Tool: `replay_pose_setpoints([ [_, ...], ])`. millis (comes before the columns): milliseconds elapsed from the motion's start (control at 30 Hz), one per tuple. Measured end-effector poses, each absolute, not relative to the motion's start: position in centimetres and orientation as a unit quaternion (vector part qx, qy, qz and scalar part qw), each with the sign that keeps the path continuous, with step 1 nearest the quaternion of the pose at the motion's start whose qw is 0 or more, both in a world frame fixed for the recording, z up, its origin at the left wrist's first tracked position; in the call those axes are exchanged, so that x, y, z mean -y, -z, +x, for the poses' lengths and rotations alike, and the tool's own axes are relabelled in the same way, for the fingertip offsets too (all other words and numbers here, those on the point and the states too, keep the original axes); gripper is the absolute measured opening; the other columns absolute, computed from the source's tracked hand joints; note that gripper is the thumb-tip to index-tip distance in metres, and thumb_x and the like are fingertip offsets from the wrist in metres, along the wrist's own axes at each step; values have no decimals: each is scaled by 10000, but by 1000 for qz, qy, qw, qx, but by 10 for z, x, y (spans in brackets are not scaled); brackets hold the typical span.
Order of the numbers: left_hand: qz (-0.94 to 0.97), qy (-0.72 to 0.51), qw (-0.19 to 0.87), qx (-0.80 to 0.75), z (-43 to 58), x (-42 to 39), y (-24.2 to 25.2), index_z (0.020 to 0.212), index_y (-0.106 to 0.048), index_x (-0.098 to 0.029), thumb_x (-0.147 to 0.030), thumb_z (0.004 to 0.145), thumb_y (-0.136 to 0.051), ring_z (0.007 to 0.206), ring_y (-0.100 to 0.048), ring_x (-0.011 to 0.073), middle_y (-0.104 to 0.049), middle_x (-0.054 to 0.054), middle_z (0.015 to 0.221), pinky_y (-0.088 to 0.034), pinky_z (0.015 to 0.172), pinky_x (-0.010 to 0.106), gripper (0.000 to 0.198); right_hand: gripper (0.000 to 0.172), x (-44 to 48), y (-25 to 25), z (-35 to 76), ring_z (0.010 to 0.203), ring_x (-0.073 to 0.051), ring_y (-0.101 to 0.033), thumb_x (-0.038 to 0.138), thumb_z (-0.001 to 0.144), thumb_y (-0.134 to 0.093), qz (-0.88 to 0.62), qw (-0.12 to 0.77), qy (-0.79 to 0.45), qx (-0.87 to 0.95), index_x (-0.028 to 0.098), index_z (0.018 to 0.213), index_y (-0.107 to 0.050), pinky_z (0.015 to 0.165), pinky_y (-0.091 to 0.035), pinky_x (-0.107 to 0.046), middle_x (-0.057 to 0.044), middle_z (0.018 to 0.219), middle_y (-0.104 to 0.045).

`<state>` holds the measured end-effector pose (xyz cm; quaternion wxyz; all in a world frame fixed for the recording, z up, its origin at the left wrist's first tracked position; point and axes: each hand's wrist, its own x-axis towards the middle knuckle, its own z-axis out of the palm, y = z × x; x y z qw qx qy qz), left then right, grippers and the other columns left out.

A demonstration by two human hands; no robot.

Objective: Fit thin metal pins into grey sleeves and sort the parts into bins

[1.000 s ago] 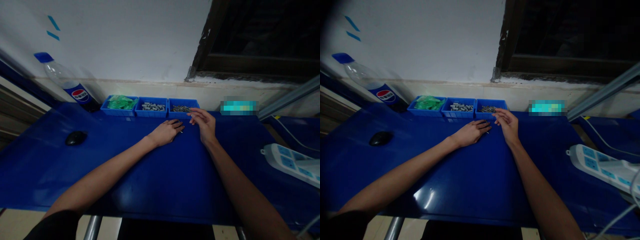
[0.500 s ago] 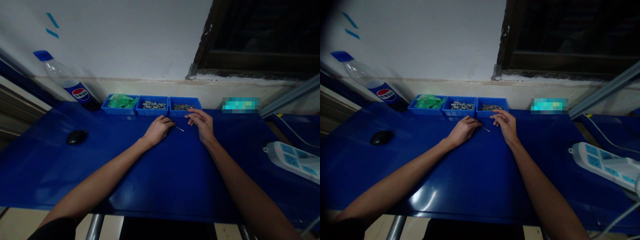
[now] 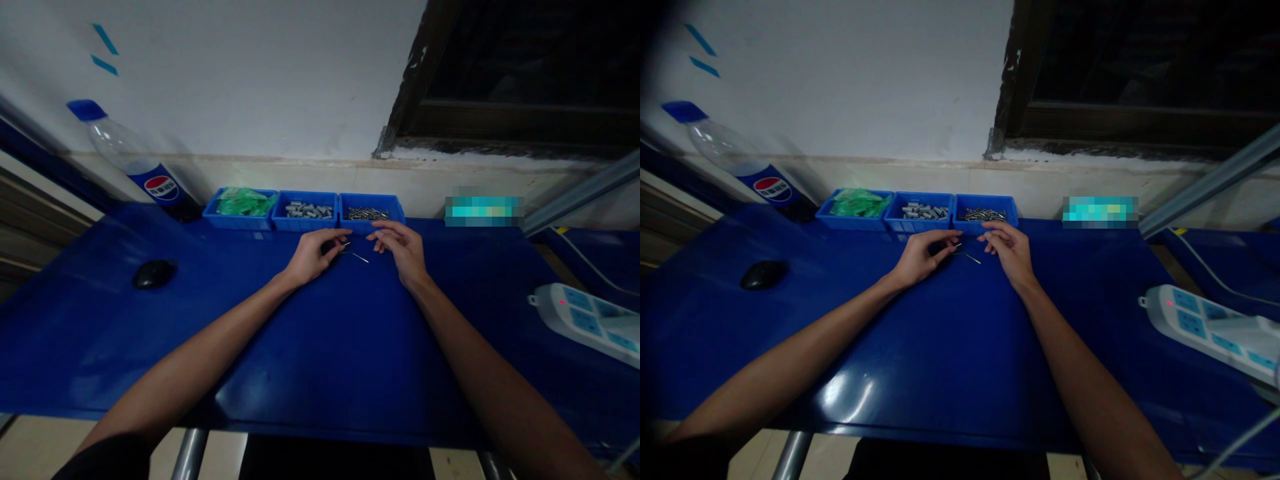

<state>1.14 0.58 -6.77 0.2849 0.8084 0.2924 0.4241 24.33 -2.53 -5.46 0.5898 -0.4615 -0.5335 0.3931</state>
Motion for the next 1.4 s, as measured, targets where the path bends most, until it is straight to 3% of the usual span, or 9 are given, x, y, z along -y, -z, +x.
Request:
replay_pose_setpoints([
  [133,706,-460,445,-304,9,-13,69,1350,-677,-97,-217,887,-791,855,-762,170,-791,124,1041,-633,857,320,492,257,28,53,238,584,-140,-640,338,834,-773,-477,554,-389,561,206,1052,-807,560,-485,-297,-55,828,-814],
  [300,683,-449,501,-283,10,-10,66,1321,-654,-114,-225,870,-811,886,-774,168,-799,99,993,-628,919,325,491,352,33,52,231,632,-162,-681,404,792,-847,-472,498,-416,597,210,1085,-826,576,-545,-311,-64,868,-810],
  [533,714,-454,450,-284,12,-4,63,1166,-633,-151,-244,843,-854,812,-750,148,-761,61,964,-631,817,293,402,332,37,55,225,636,-172,-686,466,781,-874,-462,463,-448,610,213,995,-859,579,-548,-320,-70,830,-806],
  [733,804,-412,264,-337,10,-4,62,1141,-722,-172,-198,943,-734,1069,-737,224,-793,86,1133,-589,986,410,200,234,35,46,233,571,-149,-621,443,858,-789,-466,527,-408,582,220,896,-847,534,-494,-304,-63,792,-803],
  [900,841,-360,218,-340,9,-5,65,1088,-757,-183,-96,924,-702,1040,-719,240,-813,62,1047,-578,983,424,194,328,30,42,243,800,-189,-708,379,896,-721,-431,601,-413,532,299,1204,-802,649,-546,-338,-73,1235,-804],
  [967,846,-359,213,-333,10,-5,65,1120,-752,-182,-98,943,-679,1027,-714,236,-808,63,1021,-574,973,412,208,407,29,43,244,841,-196,-723,360,869,-748,-433,603,-425,518,318,1273,-769,674,-555,-345,-70,1307,-781],
  [1067,834,-377,239,-324,11,-3,63,1164,-741,-174,-135,976,-654,967,-731,213,-796,69,1014,-577,932,376,211,370,27,46,243,770,-186,-709,365,850,-763,-450,593,-429,512,289,1211,-785,652,-545,-343,-76,1176,-818],
  [1233,749,-421,397,-322,11,-3,61,1208,-705,-135,-265,982,-689,775,-757,171,-787,64,866,-601,769,296,261,264,26,48,239,612,-151,-640,411,849,-778,-486,542,-416,545,220,1027,-817,557,-488,-296,-65,840,-815],
  [1400,675,-450,488,-321,10,-10,63,1163,-700,-117,-377,917,-783,719,-773,178,-781,63,785,-633,735,300,368,357,32,44,234,436,-94,-502,481,820,-821,-484,474,-467,568,193,1031,-829,424,-400,-268,-91,867,-837],
])
